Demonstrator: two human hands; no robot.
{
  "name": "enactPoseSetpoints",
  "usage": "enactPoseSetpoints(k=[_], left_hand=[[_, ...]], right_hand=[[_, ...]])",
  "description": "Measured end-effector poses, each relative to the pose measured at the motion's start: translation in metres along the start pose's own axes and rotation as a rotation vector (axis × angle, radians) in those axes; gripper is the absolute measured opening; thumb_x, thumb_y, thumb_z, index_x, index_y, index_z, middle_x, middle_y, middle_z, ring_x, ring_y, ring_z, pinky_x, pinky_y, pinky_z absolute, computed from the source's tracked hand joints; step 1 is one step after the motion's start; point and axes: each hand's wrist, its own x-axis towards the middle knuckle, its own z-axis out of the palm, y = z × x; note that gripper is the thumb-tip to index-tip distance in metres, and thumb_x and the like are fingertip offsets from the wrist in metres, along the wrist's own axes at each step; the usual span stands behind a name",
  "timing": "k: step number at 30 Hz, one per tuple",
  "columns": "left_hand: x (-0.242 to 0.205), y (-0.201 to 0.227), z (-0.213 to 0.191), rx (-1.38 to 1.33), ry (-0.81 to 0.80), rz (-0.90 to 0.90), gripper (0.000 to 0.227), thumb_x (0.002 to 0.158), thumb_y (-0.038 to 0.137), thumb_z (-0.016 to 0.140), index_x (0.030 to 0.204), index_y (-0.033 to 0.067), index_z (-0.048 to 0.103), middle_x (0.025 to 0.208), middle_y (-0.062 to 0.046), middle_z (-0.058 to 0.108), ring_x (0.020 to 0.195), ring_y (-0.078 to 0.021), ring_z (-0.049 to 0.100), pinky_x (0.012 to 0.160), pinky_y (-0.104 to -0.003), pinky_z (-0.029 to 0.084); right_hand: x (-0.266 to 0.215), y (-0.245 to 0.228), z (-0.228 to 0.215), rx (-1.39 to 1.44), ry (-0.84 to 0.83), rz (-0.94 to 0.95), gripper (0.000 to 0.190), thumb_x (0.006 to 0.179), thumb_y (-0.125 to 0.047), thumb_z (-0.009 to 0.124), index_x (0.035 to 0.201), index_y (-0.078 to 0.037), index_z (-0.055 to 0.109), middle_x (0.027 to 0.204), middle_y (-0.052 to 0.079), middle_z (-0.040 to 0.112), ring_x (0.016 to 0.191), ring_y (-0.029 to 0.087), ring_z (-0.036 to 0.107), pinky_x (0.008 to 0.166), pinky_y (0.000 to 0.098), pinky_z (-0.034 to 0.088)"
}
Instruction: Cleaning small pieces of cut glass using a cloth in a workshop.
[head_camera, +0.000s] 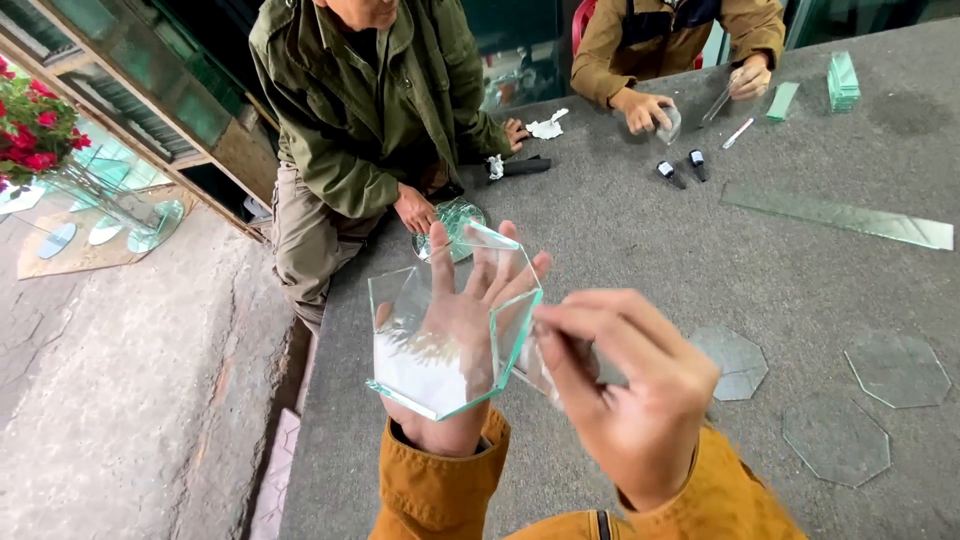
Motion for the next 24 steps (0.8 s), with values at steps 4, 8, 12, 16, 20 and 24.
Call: enactPoseSetpoints(k=[4, 8, 12, 16, 20, 24], left_hand=[[0.000, -0.010, 0.019, -0.039, 0.011, 0.049, 0.073, 0.092, 0.026, 0.074, 0.159, 0.0071, 0.054, 0.142, -0.028, 0.046, 0.149, -0.0401, 0.039, 0.136, -0.076, -0.001], [0.008, -0.007, 0.010, 0.023, 0.057, 0.097, 0.080, 0.087, 0.037, 0.069, 0.162, 0.0130, 0.054, 0.155, -0.022, 0.049, 0.160, -0.0532, 0.030, 0.132, -0.082, 0.001], [0.006, -0.012, 0.020, 0.058, 0.061, 0.098, 0.077, 0.083, 0.029, 0.073, 0.156, 0.0115, 0.058, 0.155, -0.024, 0.053, 0.159, -0.0531, 0.033, 0.133, -0.082, 0.000], [0.011, -0.021, 0.037, -0.040, 0.094, 0.090, 0.072, 0.086, 0.030, 0.071, 0.154, 0.0107, 0.059, 0.150, -0.023, 0.052, 0.158, -0.0509, 0.032, 0.133, -0.079, -0.002], [0.016, -0.014, 0.042, -0.045, 0.113, 0.064, 0.062, 0.074, 0.021, 0.074, 0.132, 0.0013, 0.067, 0.141, -0.030, 0.056, 0.152, -0.0494, 0.040, 0.136, -0.078, 0.004], [0.026, -0.020, 0.052, -0.168, 0.225, 0.115, 0.056, 0.078, 0.027, 0.065, 0.127, 0.0006, 0.065, 0.140, -0.028, 0.053, 0.148, -0.0489, 0.041, 0.131, -0.080, 0.006]], right_hand=[[-0.004, 0.000, 0.000, 0.044, -0.028, -0.026, 0.009, 0.100, -0.005, 0.073, 0.099, -0.002, 0.081, 0.096, 0.012, 0.078, 0.080, 0.019, 0.077, 0.073, 0.0271, 0.062], [-0.002, 0.002, -0.002, 0.039, -0.011, -0.004, 0.005, 0.101, -0.002, 0.075, 0.101, -0.001, 0.080, 0.098, 0.013, 0.077, 0.081, 0.020, 0.074, 0.076, 0.0295, 0.060], [0.008, 0.006, -0.005, 0.022, -0.015, -0.012, 0.007, 0.102, -0.003, 0.076, 0.099, 0.001, 0.081, 0.099, 0.014, 0.078, 0.085, 0.022, 0.075, 0.082, 0.0322, 0.060], [0.009, 0.003, -0.004, 0.023, -0.001, -0.016, 0.006, 0.103, 0.003, 0.076, 0.103, 0.000, 0.081, 0.100, 0.013, 0.076, 0.087, 0.023, 0.074, 0.083, 0.0327, 0.060], [-0.001, -0.014, -0.004, 0.093, -0.040, -0.080, 0.008, 0.102, -0.003, 0.072, 0.103, 0.000, 0.079, 0.100, 0.013, 0.076, 0.084, 0.022, 0.076, 0.079, 0.0300, 0.061], [-0.007, -0.019, -0.008, 0.168, -0.114, -0.105, 0.010, 0.102, -0.004, 0.069, 0.102, -0.006, 0.079, 0.098, 0.008, 0.076, 0.082, 0.019, 0.075, 0.079, 0.0284, 0.062]])
